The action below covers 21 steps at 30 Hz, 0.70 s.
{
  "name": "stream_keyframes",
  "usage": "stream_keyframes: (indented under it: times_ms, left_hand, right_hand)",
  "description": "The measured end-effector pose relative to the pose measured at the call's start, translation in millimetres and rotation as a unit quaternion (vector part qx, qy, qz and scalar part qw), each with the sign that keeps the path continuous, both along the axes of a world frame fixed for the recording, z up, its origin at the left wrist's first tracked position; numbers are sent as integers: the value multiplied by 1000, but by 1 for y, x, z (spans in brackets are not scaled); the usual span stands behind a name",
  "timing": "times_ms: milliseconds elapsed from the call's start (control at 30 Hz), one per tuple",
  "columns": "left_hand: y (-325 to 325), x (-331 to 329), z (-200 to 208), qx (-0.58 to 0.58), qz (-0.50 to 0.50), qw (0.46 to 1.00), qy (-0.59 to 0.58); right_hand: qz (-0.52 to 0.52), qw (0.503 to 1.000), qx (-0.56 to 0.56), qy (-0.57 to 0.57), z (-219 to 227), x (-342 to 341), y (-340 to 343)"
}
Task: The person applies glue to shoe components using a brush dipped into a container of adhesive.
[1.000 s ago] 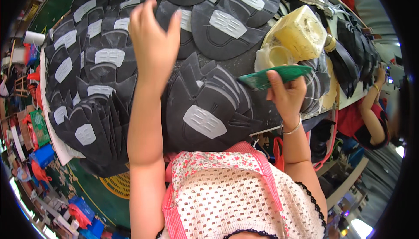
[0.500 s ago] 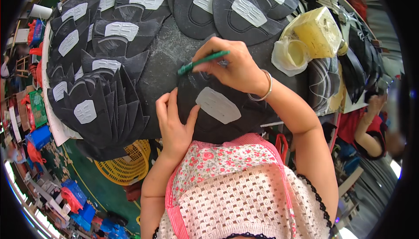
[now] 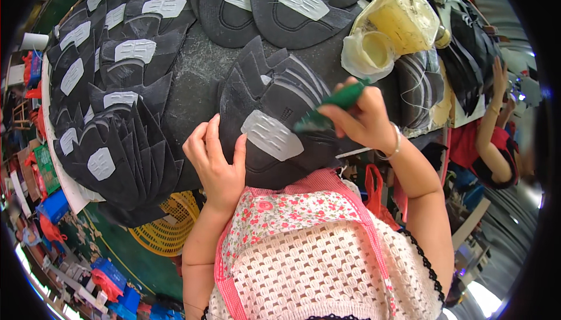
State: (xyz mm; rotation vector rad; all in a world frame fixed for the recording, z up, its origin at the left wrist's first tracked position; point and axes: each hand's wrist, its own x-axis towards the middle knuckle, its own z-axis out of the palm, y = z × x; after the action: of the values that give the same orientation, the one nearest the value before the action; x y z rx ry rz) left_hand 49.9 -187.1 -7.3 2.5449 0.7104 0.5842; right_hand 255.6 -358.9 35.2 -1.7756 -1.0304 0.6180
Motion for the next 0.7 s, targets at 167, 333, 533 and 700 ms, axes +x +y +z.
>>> stream_keyframes:
  times_ms: [167,333,533,700]
  left_hand:
    - [4,6,3,-27,-46,998,-24]
    - [22,33,21,-140,-83,983,-87]
    - [55,175,30,-336,-104,903,-248]
    - [64,342,23,-392,-72,831,-387]
  right_hand:
    - [-163,985,50,-37,-13,1,28]
    - [-328,936,119,44,-8,26,9]
    - [-501,846,178,-40,7,50,-61]
    - [-515,829,211,-49,20,37,-79]
